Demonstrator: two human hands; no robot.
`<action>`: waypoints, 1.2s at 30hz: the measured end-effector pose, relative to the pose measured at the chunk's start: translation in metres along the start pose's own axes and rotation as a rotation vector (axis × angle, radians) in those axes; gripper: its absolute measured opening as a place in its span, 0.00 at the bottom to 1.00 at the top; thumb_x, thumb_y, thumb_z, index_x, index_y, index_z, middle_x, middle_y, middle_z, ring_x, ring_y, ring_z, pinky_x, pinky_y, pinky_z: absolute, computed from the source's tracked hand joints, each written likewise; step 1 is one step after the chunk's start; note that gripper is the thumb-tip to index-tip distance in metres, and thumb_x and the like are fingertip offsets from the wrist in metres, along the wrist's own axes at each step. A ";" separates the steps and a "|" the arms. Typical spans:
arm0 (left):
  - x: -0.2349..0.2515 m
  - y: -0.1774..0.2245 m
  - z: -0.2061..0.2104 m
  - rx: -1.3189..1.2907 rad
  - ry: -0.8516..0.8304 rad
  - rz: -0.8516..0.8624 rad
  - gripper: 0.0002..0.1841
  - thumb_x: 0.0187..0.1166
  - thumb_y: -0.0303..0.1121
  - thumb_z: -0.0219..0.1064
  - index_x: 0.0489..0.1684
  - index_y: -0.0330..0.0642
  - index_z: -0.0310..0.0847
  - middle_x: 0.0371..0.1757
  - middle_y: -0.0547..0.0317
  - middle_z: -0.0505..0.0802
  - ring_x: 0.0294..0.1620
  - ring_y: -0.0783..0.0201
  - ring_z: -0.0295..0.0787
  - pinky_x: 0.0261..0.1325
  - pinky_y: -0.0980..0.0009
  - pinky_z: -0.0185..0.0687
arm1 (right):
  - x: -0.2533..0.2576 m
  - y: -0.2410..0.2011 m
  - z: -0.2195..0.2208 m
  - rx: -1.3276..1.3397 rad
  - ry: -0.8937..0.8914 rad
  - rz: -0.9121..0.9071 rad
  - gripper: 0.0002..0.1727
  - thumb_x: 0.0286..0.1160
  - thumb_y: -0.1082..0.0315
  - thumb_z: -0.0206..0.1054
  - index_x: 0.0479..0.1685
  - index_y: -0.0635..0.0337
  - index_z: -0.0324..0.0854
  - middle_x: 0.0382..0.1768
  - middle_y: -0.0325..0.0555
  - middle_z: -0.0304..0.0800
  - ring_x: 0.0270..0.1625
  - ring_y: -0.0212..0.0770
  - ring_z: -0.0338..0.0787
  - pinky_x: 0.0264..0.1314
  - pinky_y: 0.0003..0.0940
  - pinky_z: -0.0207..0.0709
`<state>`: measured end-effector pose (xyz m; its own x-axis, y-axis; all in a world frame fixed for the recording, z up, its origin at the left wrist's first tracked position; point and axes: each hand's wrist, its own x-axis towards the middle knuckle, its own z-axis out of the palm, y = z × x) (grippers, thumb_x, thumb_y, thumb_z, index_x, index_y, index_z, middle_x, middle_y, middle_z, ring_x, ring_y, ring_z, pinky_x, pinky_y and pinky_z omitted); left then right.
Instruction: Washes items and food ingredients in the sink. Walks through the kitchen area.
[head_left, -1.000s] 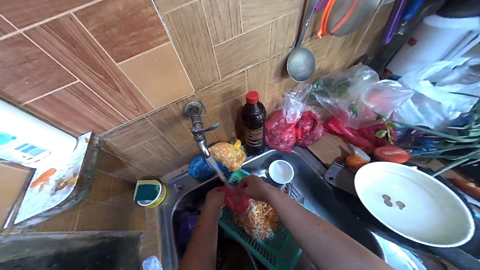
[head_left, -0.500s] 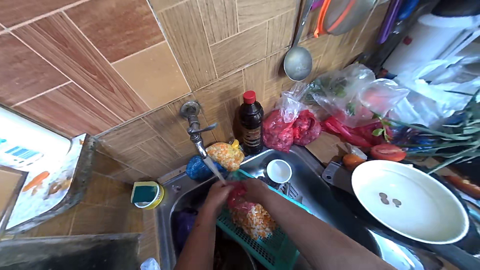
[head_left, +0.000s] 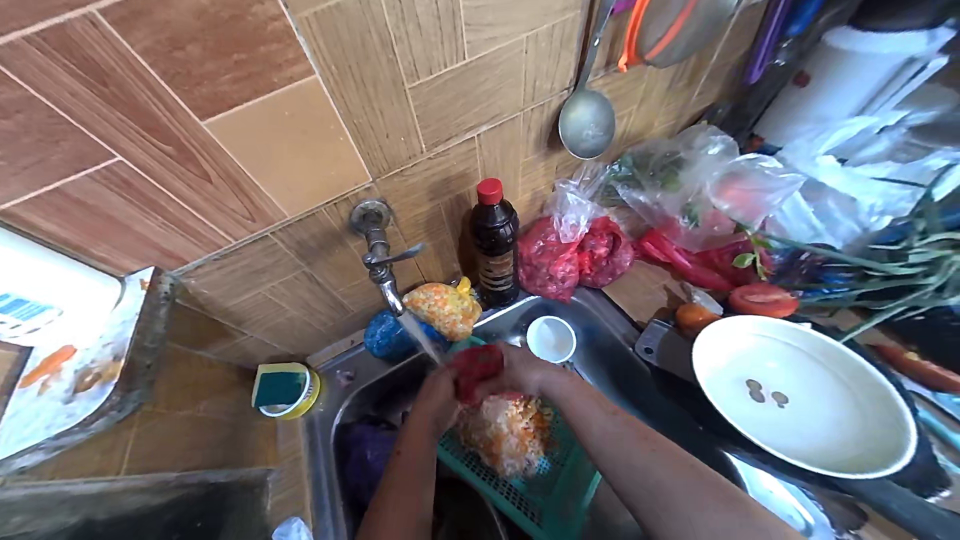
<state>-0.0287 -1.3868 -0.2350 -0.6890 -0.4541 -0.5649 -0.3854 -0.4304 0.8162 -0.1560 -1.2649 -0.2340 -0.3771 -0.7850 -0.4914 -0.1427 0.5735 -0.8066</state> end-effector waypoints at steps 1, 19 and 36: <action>-0.003 0.004 0.001 -0.070 -0.024 -0.005 0.19 0.94 0.31 0.42 0.73 0.34 0.72 0.51 0.45 0.89 0.47 0.56 0.89 0.53 0.59 0.86 | 0.000 0.000 0.000 -0.172 -0.024 0.005 0.46 0.62 0.57 0.87 0.80 0.66 0.68 0.67 0.64 0.85 0.71 0.59 0.85 0.78 0.59 0.75; -0.014 0.008 0.006 -0.182 -0.088 -0.076 0.19 0.83 0.25 0.45 0.69 0.34 0.69 0.56 0.40 0.86 0.51 0.47 0.88 0.52 0.47 0.86 | 0.002 0.009 -0.001 -0.349 0.017 -0.027 0.25 0.75 0.64 0.75 0.69 0.65 0.83 0.66 0.65 0.87 0.72 0.63 0.84 0.77 0.66 0.72; -0.124 -0.048 0.067 0.818 -0.129 0.304 0.33 0.75 0.27 0.72 0.83 0.38 0.66 0.67 0.37 0.88 0.69 0.43 0.87 0.74 0.45 0.79 | -0.127 0.095 0.102 0.748 0.587 0.652 0.28 0.86 0.59 0.62 0.78 0.69 0.67 0.61 0.68 0.83 0.53 0.57 0.87 0.47 0.55 0.84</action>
<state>0.0340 -1.2577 -0.1960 -0.8781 -0.3449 -0.3317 -0.4588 0.4100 0.7883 -0.0284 -1.1348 -0.2818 -0.5755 -0.0483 -0.8163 0.7402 0.3937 -0.5451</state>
